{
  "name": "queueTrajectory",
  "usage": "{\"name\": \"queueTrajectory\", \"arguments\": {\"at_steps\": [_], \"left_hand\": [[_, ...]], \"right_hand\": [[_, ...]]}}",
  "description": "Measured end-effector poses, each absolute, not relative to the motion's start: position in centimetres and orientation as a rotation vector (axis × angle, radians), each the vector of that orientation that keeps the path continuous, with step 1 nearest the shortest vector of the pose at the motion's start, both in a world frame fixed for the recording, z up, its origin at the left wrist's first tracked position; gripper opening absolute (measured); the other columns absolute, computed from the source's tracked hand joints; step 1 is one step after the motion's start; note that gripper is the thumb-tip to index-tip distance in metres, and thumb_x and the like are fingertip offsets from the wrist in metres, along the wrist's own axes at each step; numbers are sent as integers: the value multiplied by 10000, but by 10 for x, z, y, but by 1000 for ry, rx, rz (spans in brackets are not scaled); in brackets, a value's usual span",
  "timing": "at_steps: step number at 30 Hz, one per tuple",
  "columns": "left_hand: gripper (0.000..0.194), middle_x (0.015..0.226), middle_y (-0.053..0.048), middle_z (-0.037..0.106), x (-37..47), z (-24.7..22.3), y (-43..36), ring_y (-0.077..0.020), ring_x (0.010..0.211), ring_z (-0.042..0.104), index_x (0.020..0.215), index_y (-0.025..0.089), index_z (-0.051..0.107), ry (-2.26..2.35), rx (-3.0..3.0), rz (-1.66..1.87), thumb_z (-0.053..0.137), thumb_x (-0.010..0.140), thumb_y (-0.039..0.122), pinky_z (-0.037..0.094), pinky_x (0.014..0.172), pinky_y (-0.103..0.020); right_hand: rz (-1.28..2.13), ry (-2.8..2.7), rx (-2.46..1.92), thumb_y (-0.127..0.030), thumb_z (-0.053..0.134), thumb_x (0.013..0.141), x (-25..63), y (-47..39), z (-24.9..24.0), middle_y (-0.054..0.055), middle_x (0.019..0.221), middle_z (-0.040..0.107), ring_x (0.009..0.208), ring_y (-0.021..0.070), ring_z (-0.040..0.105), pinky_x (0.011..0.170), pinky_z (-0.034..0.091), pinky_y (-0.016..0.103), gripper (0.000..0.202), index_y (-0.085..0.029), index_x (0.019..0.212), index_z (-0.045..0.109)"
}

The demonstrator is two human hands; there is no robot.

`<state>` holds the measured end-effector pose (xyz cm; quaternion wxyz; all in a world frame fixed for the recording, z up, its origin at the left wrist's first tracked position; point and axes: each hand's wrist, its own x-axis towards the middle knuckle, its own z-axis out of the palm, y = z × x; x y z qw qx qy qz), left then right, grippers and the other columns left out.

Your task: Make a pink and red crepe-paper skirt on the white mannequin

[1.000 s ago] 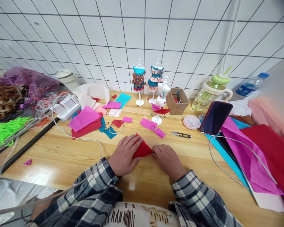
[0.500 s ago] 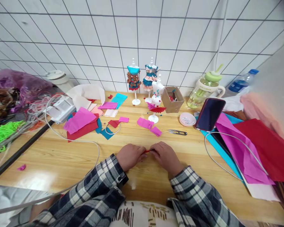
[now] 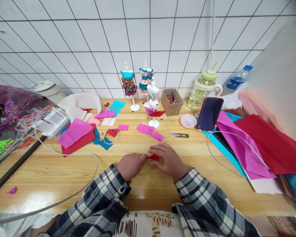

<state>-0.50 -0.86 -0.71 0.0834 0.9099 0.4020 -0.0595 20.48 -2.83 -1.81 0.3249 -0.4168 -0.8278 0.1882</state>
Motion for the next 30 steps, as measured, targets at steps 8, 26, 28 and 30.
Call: {"name": "queueTrajectory", "arguments": {"at_steps": [8,26,28,30], "left_hand": [[328,913,-72,719,-7,-12,-8,-231,848,682,1061,199,588,1193,2677,-162,305,985,347,486,699,-327],[293,942,-88,699,-7,-5,-10,-230,885,627,1060,186,647,1173,2729,96,394,950,282,464,805,-383],[400,1191,-126,637,-4,2,-16,-275,1111,556,1251,191,565,1200,2783,227,458,920,389,377,979,-461],[621,1390,-149,497,0,9,-19,-306,1297,411,1403,165,406,1171,2827,335,517,875,471,220,1103,-507]], "right_hand": [[603,-2148,-1269,-249,621,866,200,-27,-28,17,824,727,797,175,602,772,419,319,145,-250,960,731],[655,-2012,-1311,-238,641,850,203,-26,-23,4,810,713,789,159,597,744,439,285,94,-243,893,724],[586,-2062,-1310,-233,621,861,201,-27,-22,14,806,708,792,167,590,756,436,296,101,-232,894,717],[506,-2107,-1297,-237,603,874,198,-29,-21,22,800,702,796,174,581,771,434,306,110,-226,896,710]]}}
